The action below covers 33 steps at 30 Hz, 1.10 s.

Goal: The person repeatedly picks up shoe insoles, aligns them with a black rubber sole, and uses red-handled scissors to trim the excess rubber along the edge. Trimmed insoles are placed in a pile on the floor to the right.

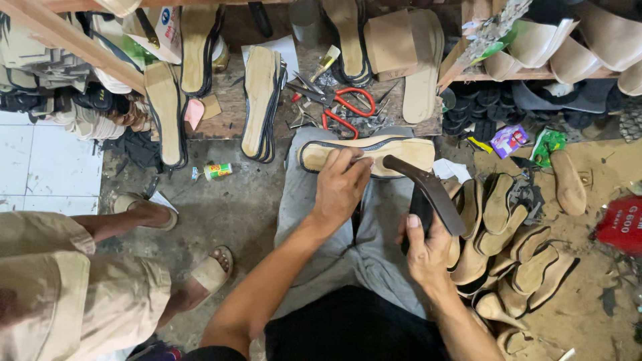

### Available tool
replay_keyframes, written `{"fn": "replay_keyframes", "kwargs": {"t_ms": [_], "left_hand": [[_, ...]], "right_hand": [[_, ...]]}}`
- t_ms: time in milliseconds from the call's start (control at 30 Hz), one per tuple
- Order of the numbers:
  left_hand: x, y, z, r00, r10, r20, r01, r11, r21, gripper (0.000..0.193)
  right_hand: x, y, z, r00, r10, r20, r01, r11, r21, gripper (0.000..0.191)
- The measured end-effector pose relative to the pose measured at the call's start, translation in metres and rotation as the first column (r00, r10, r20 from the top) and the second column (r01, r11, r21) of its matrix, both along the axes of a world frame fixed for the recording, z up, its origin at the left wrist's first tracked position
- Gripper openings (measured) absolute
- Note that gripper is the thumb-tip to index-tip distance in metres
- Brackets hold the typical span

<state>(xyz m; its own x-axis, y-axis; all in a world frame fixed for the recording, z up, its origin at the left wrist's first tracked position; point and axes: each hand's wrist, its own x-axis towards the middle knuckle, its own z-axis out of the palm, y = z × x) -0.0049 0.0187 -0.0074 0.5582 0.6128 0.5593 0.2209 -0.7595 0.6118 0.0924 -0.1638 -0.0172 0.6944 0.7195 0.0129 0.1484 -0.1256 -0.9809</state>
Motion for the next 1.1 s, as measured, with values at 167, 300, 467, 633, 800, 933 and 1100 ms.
{"fn": "replay_keyframes", "kwargs": {"t_ms": [167, 300, 467, 633, 800, 933, 1100], "left_hand": [[0.000, 0.001, 0.000, 1.000, 0.007, -0.030, -0.006, 1.000, 0.014, 0.020], [0.000, 0.001, 0.000, 0.999, 0.006, -0.038, -0.006, 1.000, 0.013, 0.017], [0.000, 0.002, 0.001, 1.000, 0.003, -0.009, -0.003, 0.999, 0.047, 0.021], [-0.003, 0.003, 0.002, 0.999, -0.035, -0.042, 0.034, 0.999, -0.009, 0.047], [-0.003, 0.004, 0.001, 0.998, -0.054, -0.033, 0.053, 0.998, -0.031, 0.056], [-0.001, 0.006, 0.000, 0.998, -0.043, -0.037, 0.042, 0.999, -0.030, 0.057], [-0.002, 0.005, 0.000, 0.996, -0.055, -0.065, 0.051, 0.997, -0.055, 0.057]], "right_hand": [[0.002, 0.006, -0.004, 0.987, 0.040, 0.158, -0.035, 0.999, -0.034, 0.025], [0.003, 0.007, -0.003, 0.984, 0.025, 0.176, -0.011, 0.997, -0.081, 0.027], [0.000, 0.014, 0.003, 0.998, 0.047, 0.053, -0.052, 0.993, 0.108, 0.026], [-0.002, 0.017, 0.007, 0.983, 0.071, 0.172, -0.053, 0.993, -0.104, 0.027], [-0.002, 0.016, 0.003, 0.995, 0.084, 0.063, -0.098, 0.958, 0.271, 0.026], [0.003, 0.019, -0.001, 0.973, 0.080, 0.217, -0.054, 0.991, -0.125, 0.023], [-0.002, 0.023, -0.002, 0.999, 0.030, 0.015, -0.033, 0.968, 0.250, 0.023]]}}
